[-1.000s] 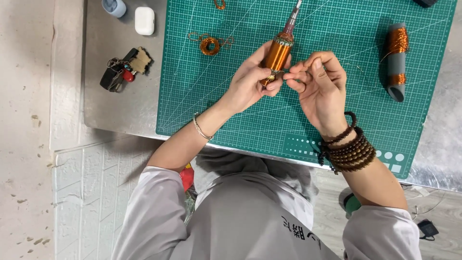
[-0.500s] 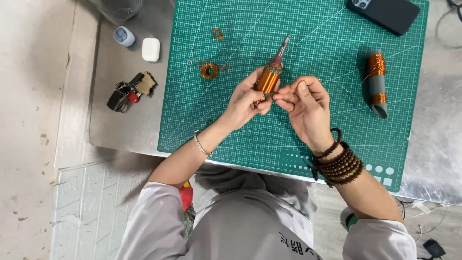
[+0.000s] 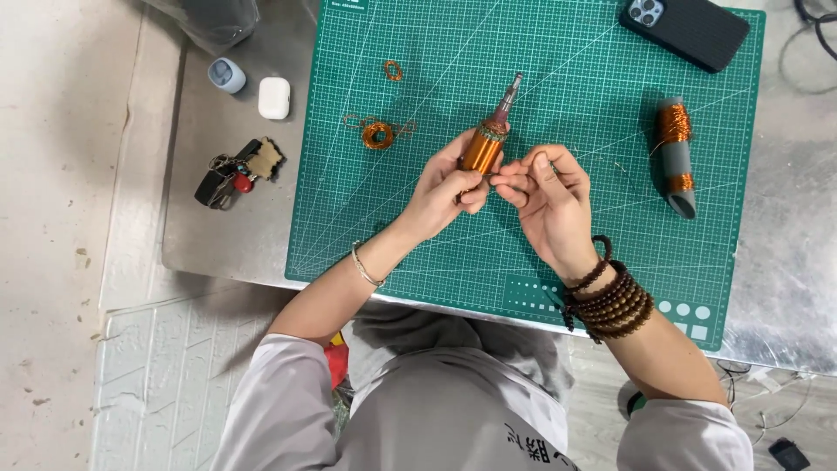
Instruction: Manually winding thin copper wire around the segments of a metal rotor core on a workbench.
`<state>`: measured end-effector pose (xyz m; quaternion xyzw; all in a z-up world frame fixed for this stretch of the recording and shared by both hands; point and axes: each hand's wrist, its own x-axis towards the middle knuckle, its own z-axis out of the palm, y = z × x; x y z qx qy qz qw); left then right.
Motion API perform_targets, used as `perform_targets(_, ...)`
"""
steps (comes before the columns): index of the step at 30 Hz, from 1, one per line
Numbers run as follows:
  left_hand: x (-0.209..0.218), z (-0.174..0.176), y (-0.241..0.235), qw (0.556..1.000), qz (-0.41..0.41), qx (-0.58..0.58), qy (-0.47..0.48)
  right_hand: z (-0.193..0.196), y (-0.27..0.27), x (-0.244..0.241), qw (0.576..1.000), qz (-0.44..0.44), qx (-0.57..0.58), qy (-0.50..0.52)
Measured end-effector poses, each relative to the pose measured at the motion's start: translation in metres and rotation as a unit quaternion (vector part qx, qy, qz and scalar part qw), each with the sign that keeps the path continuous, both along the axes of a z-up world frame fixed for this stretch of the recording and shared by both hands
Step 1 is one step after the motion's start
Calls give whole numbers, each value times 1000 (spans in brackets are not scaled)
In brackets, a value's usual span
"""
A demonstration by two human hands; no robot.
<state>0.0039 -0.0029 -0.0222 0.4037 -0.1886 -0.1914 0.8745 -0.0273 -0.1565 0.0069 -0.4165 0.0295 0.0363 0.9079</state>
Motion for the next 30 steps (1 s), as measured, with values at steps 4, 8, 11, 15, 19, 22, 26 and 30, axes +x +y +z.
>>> perform_targets(4,0,-4,-1,1000,-10,-3,10,-2,-4,2,1000,-3,1,3)
perform_targets(8,-1,0,0,1000,-5,-19,4,2,-7,3,1000,-8,-16,4)
perform_targets(11,1,12,0,1000,6,-11,-11,4,-9,5,999,-14,-36,-4)
perform_targets(15,4,16,2,1000,14,-2,-7,3,-10,6,998,-14,-60,-19)
perform_targets(19,2,12,-1,1000,11,-8,-13,3,-12,7,998,-18,-61,-19)
perform_targets(22,2,11,-1,1000,-1,-16,-9,0,-15,8,997,-17,-66,-26)
perform_targets(26,3,14,2,998,-41,-50,-13,-2,-18,9,997,-23,-68,-24)
perform_targets(30,1,19,4,998,-44,-38,-28,-1,-17,8,997,-24,-70,-22)
